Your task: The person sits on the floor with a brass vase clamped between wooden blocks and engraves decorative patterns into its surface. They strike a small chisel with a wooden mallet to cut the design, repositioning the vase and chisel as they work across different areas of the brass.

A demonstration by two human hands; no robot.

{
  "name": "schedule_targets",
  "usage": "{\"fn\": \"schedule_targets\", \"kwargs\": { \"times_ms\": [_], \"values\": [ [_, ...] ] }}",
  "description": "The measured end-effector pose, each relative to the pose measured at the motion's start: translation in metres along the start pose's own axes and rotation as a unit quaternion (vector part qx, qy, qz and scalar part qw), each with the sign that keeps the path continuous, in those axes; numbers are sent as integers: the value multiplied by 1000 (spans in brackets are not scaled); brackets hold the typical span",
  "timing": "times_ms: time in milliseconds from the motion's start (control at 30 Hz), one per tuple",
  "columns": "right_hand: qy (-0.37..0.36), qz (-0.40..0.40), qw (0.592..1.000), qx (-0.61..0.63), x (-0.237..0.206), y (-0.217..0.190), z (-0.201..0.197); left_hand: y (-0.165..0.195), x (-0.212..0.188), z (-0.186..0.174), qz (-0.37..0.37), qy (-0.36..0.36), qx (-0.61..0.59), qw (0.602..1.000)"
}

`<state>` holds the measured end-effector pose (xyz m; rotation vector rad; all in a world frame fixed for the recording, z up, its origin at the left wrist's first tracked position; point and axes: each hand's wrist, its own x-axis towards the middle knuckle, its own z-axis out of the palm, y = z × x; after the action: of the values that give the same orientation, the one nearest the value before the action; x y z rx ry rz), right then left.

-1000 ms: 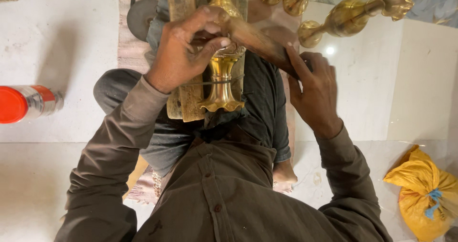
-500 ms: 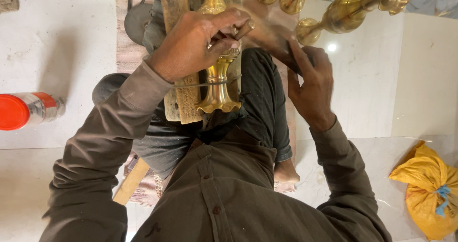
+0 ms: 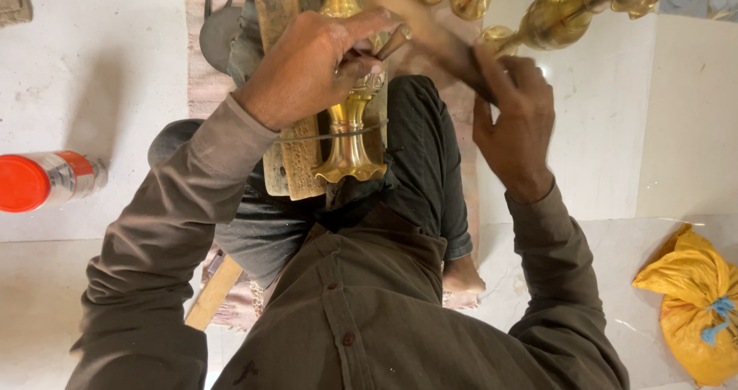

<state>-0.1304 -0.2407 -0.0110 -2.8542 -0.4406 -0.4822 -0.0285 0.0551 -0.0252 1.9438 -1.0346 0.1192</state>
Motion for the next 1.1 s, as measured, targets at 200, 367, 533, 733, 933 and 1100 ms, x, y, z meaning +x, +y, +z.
{"fn": "schedule_targets", "kwargs": {
  "times_ms": [200,367,533,733,933,1100],
  "values": [
    [43,18,971,235,5,0,-8,2,0,1,-8,11,-24,1000],
    [54,-19,980,191,12,1,-7,7,-4,0,-23,24,-44,998],
    [23,-37,992,120,17,5,-11,8,-6,3,-31,54,-28,998],
    [-9,-44,995,85,23,8,-17,8,-12,12,-64,80,-38,994],
    [70,-104,987,96,31,4,-21,10,-20,19,-82,98,-27,991],
    [32,-60,987,145,31,-5,-32,14,-27,26,-74,143,-62,985]
  ]
}}
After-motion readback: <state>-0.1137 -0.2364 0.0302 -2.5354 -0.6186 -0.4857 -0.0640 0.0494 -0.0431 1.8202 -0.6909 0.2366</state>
